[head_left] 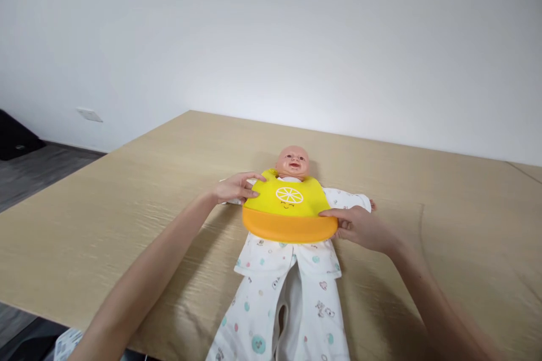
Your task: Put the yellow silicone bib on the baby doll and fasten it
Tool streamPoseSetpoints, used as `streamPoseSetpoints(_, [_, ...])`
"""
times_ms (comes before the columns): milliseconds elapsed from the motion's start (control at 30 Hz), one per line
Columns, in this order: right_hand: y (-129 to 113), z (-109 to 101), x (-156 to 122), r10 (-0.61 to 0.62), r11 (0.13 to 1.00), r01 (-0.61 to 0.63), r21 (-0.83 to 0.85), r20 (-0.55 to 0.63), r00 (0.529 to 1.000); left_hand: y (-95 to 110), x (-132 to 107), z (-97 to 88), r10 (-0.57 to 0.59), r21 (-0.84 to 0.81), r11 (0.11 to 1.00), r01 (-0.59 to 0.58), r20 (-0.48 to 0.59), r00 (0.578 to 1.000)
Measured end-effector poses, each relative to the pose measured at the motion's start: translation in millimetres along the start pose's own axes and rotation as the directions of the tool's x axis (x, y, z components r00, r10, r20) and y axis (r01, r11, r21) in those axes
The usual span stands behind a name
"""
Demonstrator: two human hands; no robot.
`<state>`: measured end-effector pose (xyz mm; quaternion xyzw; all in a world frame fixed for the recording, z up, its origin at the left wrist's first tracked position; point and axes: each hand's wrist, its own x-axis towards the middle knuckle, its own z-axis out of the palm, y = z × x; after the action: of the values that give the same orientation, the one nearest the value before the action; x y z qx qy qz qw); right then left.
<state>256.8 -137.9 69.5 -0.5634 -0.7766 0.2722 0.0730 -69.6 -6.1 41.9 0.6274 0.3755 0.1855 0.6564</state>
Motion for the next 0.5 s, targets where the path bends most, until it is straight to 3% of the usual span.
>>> streamPoseSetpoints(233, [8, 4, 1, 0.025, 0.998, -0.027, 0.048, 0.035, 0.999, 8, -3, -2.5, 0.065, -0.037, 0.997, -0.066, -0.039, 0.997])
streamPoseSetpoints(367, [8, 6, -3, 0.026, 0.999, -0.027, 0.035, 0.03, 0.999, 7, 0, -6.7, 0.027, 0.072, 0.997, -0.026, -0.016, 0.999])
streamPoseSetpoints(500, [21, -3, -12, 0.045, 0.997, -0.053, 0.061, 0.115, 0.992, 3, 6, -5.3, 0.021, 0.15, 0.988, -0.022, 0.006, 1.0])
